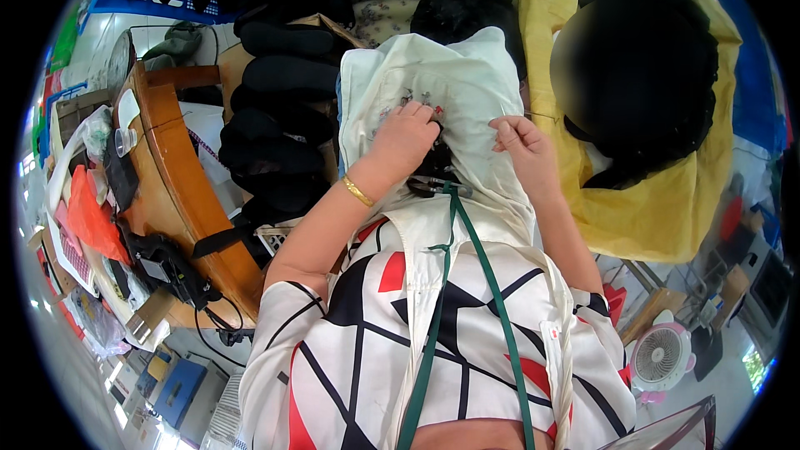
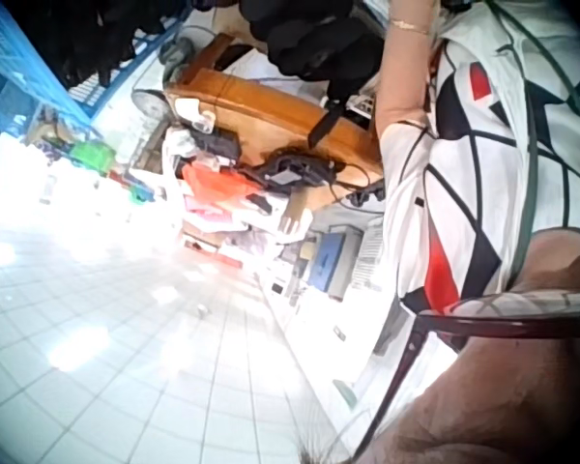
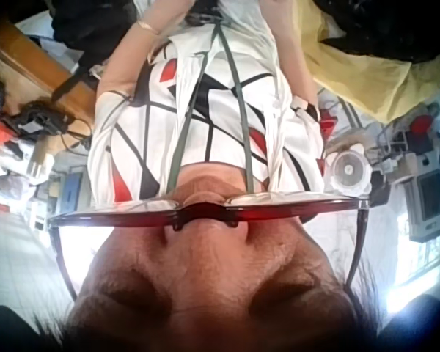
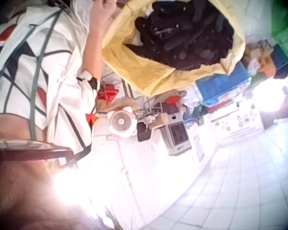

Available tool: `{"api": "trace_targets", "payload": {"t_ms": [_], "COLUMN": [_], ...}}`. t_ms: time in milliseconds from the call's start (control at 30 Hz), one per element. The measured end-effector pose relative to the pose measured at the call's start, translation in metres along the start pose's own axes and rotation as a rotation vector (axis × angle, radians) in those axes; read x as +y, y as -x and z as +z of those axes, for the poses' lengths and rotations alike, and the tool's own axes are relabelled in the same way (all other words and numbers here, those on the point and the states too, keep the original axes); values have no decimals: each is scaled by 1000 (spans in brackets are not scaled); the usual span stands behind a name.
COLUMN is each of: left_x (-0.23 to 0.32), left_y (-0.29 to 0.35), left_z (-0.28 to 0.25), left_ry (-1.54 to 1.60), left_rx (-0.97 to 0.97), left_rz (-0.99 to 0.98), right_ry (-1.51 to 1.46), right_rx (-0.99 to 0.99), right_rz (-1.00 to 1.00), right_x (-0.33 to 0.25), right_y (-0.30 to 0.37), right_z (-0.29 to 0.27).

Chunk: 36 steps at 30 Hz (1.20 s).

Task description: The person is hand-sewing a black shoe using a needle and thread. They repeatedly insert the needle into the shoe's sole and pull the thread through to secure it. The person handles multiple shoes, picking them up from a pile and placing them back down after working on them.

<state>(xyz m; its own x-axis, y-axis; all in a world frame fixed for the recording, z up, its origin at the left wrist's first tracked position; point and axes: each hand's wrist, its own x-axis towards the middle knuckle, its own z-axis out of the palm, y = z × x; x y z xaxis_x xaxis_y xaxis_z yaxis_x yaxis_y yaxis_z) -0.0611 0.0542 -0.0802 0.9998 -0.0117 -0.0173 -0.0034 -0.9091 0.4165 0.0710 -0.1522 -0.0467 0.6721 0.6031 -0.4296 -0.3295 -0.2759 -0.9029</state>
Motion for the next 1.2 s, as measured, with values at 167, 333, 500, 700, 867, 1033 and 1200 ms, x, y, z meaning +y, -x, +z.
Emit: {"api": "trace_targets", "payload": {"t_ms": [167,333,500,700,867,1033,1200], "left_x": [-4,-2,-10,-16,-16,1,-13], "left_y": [3,3,6,30,39,26,18], "left_z": [-4,-5,-57,-48,-42,-62,-53], "left_ry": [32,69,640,1636,1420,1027,1066], "left_rx": [26,8,-111,-160,-134,90,107], "left_rz": [72,69,-358,-479,-475,-392,-465], "right_ry": [7,175,359,581,562,467,38], "right_rx": [-17,-114,-84,-191,-292,-211,-202], "right_rz": [21,-86,-209,-530,-373,-172,-49], "right_x": [2,4,-7,-42,-32,-24,-17], "right_y": [-2,-8,-8,-6,-11,-13,-16], "right_z": [9,18,19,50,56,58,64]}}
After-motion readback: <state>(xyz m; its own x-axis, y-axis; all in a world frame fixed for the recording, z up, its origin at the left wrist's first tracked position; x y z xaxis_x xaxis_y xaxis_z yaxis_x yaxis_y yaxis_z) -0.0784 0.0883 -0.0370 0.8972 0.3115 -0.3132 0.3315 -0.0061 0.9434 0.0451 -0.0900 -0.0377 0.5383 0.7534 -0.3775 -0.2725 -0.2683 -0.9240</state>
